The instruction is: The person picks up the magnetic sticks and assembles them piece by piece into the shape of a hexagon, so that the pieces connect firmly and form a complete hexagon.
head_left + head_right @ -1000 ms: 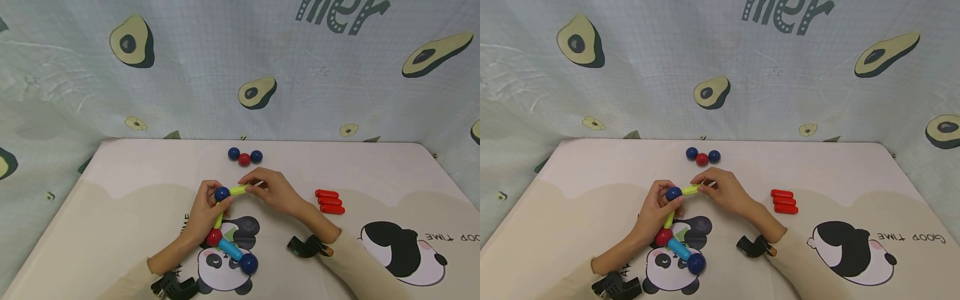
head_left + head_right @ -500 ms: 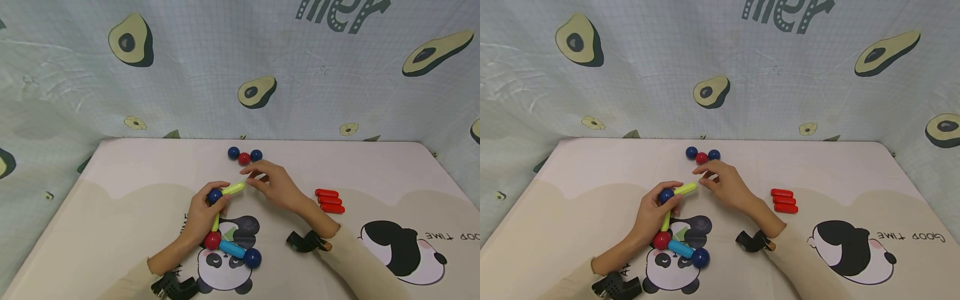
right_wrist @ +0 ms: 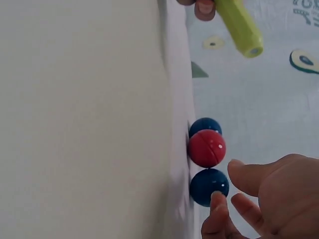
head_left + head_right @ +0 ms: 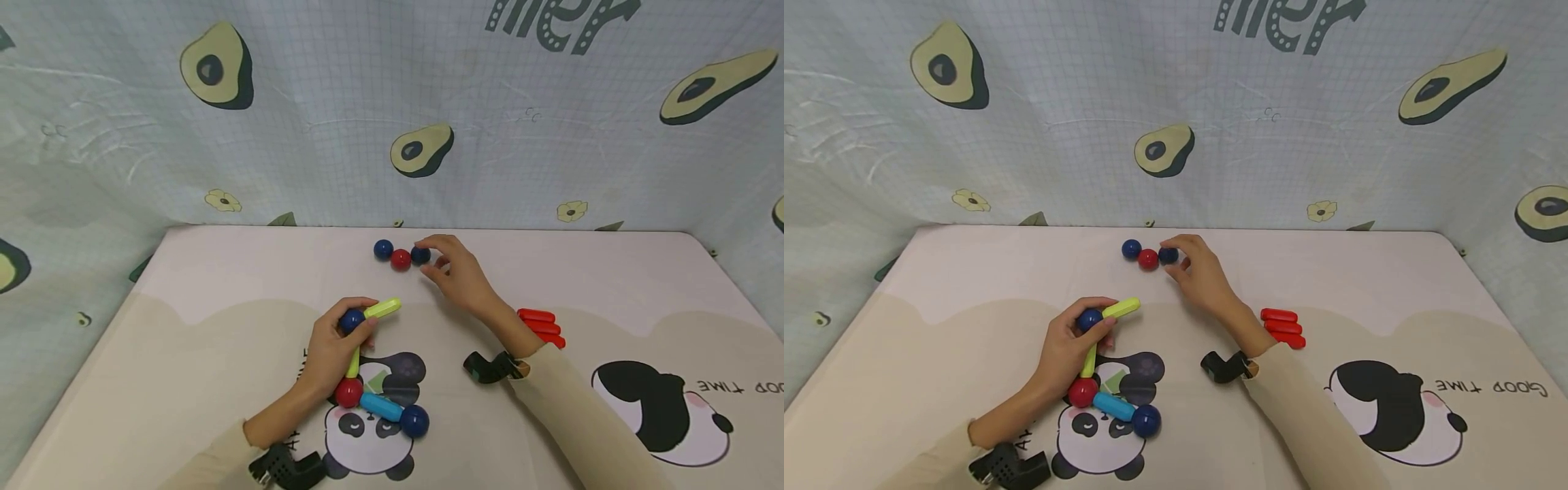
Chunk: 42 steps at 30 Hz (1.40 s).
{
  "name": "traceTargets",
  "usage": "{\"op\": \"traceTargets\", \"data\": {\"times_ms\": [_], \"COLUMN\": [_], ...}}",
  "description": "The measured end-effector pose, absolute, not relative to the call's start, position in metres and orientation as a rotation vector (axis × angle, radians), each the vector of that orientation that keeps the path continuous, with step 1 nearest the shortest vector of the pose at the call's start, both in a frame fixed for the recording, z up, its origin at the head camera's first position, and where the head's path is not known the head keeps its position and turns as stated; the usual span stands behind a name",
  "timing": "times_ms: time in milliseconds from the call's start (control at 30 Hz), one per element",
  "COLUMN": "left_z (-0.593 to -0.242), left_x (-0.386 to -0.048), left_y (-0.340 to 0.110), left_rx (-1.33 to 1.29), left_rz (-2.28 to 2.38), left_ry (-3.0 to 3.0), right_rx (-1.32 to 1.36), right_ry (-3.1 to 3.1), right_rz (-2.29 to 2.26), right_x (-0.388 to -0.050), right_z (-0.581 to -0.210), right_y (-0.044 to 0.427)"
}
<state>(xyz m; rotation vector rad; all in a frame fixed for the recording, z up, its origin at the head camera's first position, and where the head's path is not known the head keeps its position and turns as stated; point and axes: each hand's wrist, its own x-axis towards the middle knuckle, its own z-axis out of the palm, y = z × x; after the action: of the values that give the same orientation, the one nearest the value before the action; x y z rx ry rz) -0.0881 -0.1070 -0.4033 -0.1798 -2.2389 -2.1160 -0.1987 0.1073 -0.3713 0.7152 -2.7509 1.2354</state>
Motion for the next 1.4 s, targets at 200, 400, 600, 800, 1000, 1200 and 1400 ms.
{"op": "traceTargets", "data": {"times_ms": [200,400,600,800,1000,1200,1400], "left_z": [-0.402,-0.401,-0.402,-0.402,-0.401,-0.4,-0.399], "left_x": [-0.089,-0.089,-0.089,-0.09,-0.09,-0.091,-0.09], "left_y": [-0.107,-0.106,-0.106,-0.105,-0.105,-0.106,-0.106], "left_rx": [-0.15,-0.139,-0.126,-0.118,-0.119,-0.103,-0.083], "left_rz": [-2.144,-2.156,-2.154,-2.155,-2.144,-2.085,-2.074], "left_ry": [-2.249,-2.259,-2.259,-2.265,-2.268,-2.283,-2.29], "right_rx": [0.674,0.646,0.569,0.497,0.555,0.726,0.847], "right_ry": [-2.852,-2.886,-2.895,-2.926,-2.876,-2.797,-2.76], "right_rz": [1.247,1.165,1.155,1.188,1.191,1.218,1.24], "right_x": [-0.206,-0.206,-0.205,-0.203,-0.193,-0.174,-0.155], "right_z": [-0.378,-0.378,-0.376,-0.376,-0.374,-0.369,-0.363], "right_y": [0.105,0.102,0.099,0.103,0.112,0.115,0.113]}}
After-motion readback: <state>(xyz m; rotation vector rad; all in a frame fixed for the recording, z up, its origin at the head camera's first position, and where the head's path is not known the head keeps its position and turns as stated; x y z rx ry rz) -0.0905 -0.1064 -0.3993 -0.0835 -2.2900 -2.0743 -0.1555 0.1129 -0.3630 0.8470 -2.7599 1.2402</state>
